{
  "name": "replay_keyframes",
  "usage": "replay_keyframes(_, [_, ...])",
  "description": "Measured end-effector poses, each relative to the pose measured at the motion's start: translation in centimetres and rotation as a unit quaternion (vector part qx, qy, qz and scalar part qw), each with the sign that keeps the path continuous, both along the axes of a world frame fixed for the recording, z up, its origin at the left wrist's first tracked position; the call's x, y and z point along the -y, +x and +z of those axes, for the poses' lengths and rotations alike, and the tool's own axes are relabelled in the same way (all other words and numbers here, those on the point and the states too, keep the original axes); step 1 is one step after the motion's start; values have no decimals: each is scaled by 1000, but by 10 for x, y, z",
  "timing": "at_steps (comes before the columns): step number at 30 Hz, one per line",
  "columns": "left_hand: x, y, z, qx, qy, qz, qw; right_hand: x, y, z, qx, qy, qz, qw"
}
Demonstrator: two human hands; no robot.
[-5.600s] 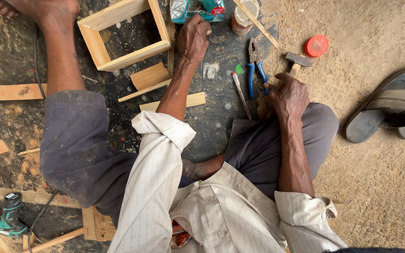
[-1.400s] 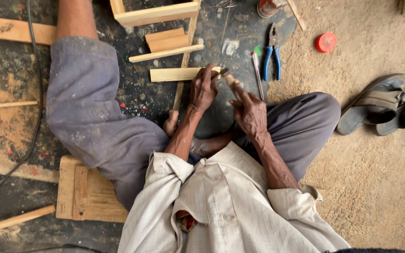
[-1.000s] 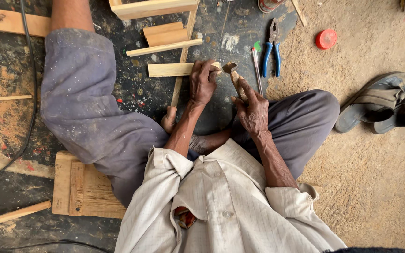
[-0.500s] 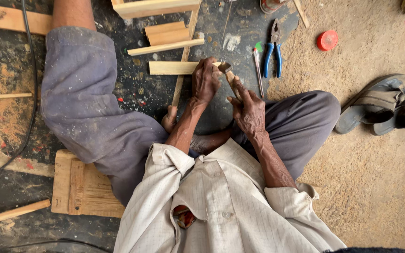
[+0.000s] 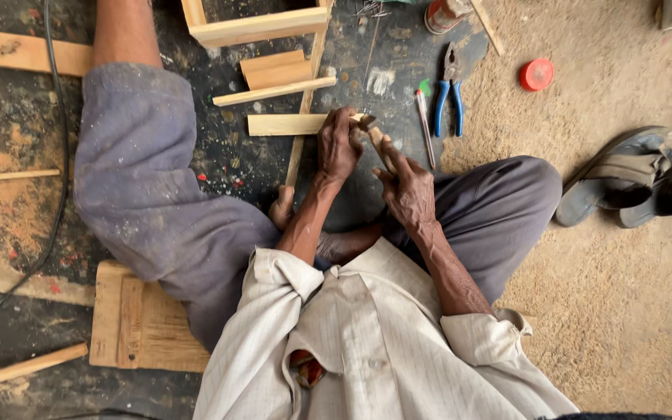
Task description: The person assembles small wooden frames by hammering nails into wooden pieces. They pick up nails, position them on the wood, and use a hammer to drive them in. The person also marks wood with a pencil and fits the pieces together to form rectangular frames.
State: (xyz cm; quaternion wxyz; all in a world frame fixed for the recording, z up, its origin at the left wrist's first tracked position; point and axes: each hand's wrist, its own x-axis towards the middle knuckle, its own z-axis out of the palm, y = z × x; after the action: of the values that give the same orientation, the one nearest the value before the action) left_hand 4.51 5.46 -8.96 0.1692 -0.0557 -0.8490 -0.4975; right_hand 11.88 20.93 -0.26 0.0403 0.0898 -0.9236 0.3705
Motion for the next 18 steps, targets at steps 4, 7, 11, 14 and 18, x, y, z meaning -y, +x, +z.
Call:
replay_keyframes(4, [-1, 0, 5, -4, -1, 5, 1000, 1, -1, 2, 30, 35, 3, 999])
replay_keyframes(7, [-1, -1, 7, 26, 13, 1, 1000, 0, -3, 5, 70, 44, -9, 996])
replay_keyframes(11, [-1, 1, 4, 25, 16, 8, 1000, -6, -3, 5, 55, -16, -26, 998])
replay_keyframes(14, [-12, -7, 4, 16, 13, 27, 999, -16, -6, 3, 58, -45, -76, 994])
replay_keyframes(18, [-47, -20, 12, -16, -15, 19, 1000, -33, -3, 3, 55, -78, -157, 983])
